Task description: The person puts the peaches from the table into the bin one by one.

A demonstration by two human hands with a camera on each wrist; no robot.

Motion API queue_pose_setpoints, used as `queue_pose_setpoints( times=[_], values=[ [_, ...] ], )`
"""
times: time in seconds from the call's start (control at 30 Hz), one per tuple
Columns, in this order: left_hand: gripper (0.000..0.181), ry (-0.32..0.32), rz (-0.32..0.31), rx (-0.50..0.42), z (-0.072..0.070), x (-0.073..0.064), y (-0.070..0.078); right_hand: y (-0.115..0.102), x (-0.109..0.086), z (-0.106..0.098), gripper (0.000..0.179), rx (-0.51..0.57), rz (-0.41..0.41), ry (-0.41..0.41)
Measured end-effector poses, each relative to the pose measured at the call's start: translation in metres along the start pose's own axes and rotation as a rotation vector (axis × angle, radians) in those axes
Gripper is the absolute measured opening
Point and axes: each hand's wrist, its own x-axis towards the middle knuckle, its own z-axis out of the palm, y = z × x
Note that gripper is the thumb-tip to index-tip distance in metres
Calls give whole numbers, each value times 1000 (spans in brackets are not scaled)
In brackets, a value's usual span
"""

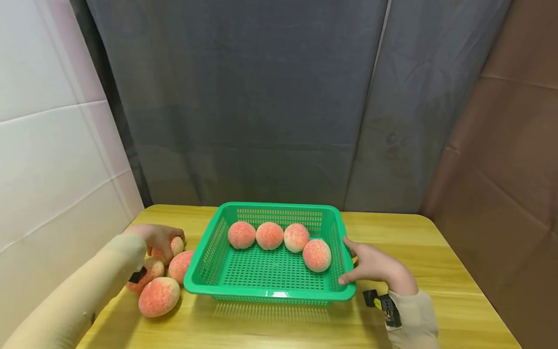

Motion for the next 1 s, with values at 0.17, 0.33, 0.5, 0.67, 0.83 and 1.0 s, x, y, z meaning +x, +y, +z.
queue_pose_setpoints(
  times=[0.17, 0.33, 0.5, 0.67, 0.83, 1.0],
  values=[
    [63, -1, 1, -9, 1, -5, 0, 0, 0, 0, 107, 1, 0, -7],
    [63, -10, 6, -32, 2, -6, 3, -1, -2, 0, 107, 4, -2, -9],
    [64, -6, 12, -38, -1, -4, 3, -2, -2, 1, 107, 3, -6, -1],
    [62, -1, -2, 3, -6, -7, 1, -2, 0, 3, 108, 7, -7, -8],
    [64, 32, -6, -40, -16, -14, 3, -4, -1, 3, 107, 16, -6, -15],
    [65, 32, -6, -90, -25, -21, 6, -4, -1, 0, 107, 11, -5, -10]
  ],
)
